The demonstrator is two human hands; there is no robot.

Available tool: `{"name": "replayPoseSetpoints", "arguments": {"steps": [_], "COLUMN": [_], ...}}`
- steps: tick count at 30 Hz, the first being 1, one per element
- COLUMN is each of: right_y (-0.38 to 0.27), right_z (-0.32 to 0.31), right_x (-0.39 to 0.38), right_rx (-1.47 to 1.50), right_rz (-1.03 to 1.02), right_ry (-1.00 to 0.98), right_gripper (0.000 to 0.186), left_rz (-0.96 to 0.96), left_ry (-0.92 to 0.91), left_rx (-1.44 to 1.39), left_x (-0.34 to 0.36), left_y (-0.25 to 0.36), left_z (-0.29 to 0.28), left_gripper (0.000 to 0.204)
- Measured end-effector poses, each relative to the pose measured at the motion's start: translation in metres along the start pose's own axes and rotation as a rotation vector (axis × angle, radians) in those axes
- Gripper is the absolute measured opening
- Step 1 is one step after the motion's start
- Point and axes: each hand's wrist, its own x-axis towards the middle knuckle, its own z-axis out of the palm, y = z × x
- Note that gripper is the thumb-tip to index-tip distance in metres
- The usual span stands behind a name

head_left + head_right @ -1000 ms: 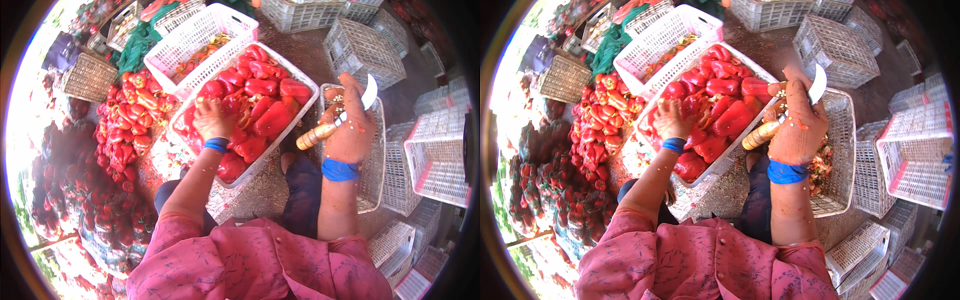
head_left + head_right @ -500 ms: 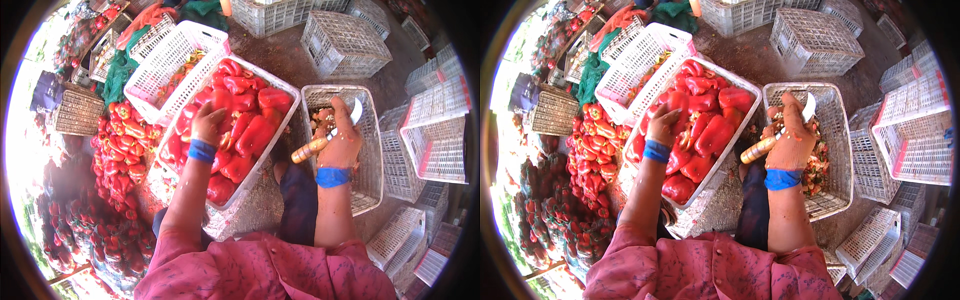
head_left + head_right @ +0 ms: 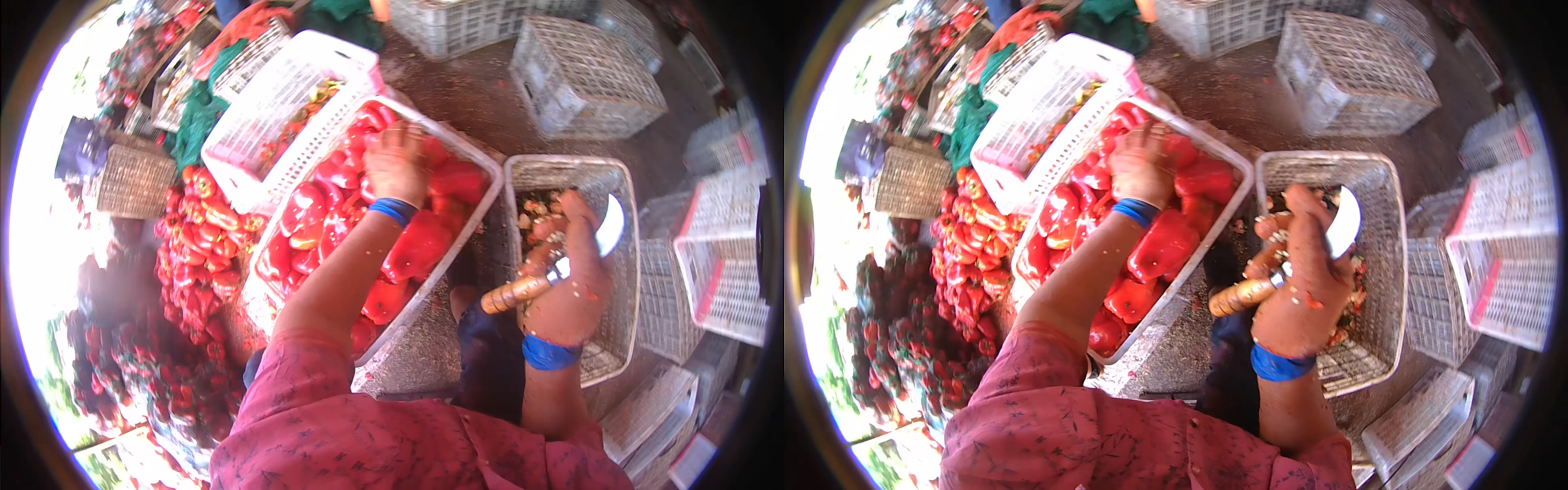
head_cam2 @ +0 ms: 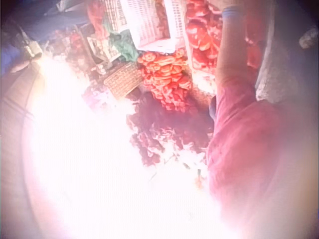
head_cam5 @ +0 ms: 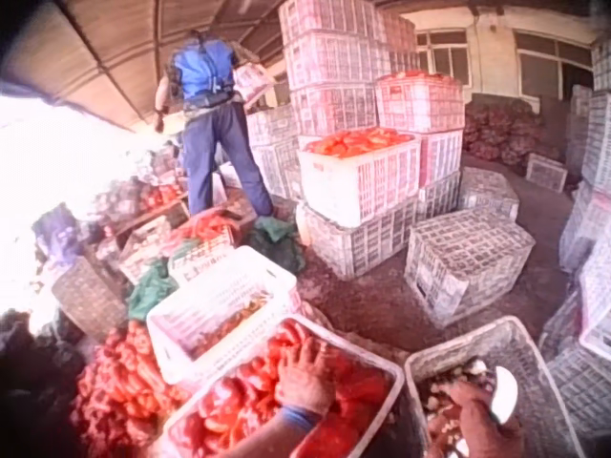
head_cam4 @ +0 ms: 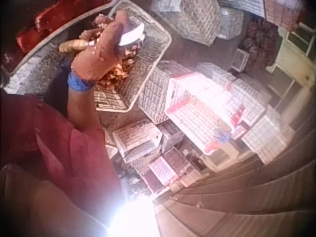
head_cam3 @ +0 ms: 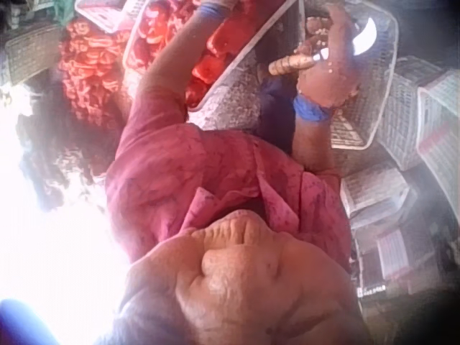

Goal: The person sorts red peppers by cutting off the stems with a knife and placing the cleaned peppers into a plastic crate.

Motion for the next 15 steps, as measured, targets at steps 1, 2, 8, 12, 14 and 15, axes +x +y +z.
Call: {"name": "replayPoseSetpoints", "arguments": {"steps": [1, 2, 8, 12, 14, 15], "right_y": [0.0, 0.0, 0.0, 0.014, 0.034, 0.049], "right_z": [0.0, -0.002, 0.025, 0.041, 0.013, -0.007], "right_x": [-0.001, -0.003, -0.017, -0.021, 0.007, 0.029], "right_rx": [-0.093, -0.182, -0.073, -0.09, 0.094, 0.4], "right_rz": [-0.02, -0.04, 0.054, 0.215, 0.476, 0.677], "right_ry": [-0.01, -0.026, 0.093, -0.003, -0.235, -0.273], "right_gripper": [0.034, 0.034, 0.035, 0.026, 0.035, 0.036], "left_rz": [0.076, 0.094, -0.085, -0.129, 0.006, -0.001], "left_ry": [-0.065, -0.306, -0.409, -0.56, -0.597, -0.584], "left_rx": [0.221, 0.243, 0.027, -0.094, -0.108, -0.236], "left_x": [-0.015, -0.017, 0.013, 0.021, 0.02, 0.02], "left_y": [0.006, 0.006, 0.015, 0.008, -0.006, -0.017], "left_z": [0.016, 0.027, 0.061, 0.038, -0.004, -0.022], "left_gripper": [0.068, 0.076, 0.077, 0.085, 0.086, 0.081]}}
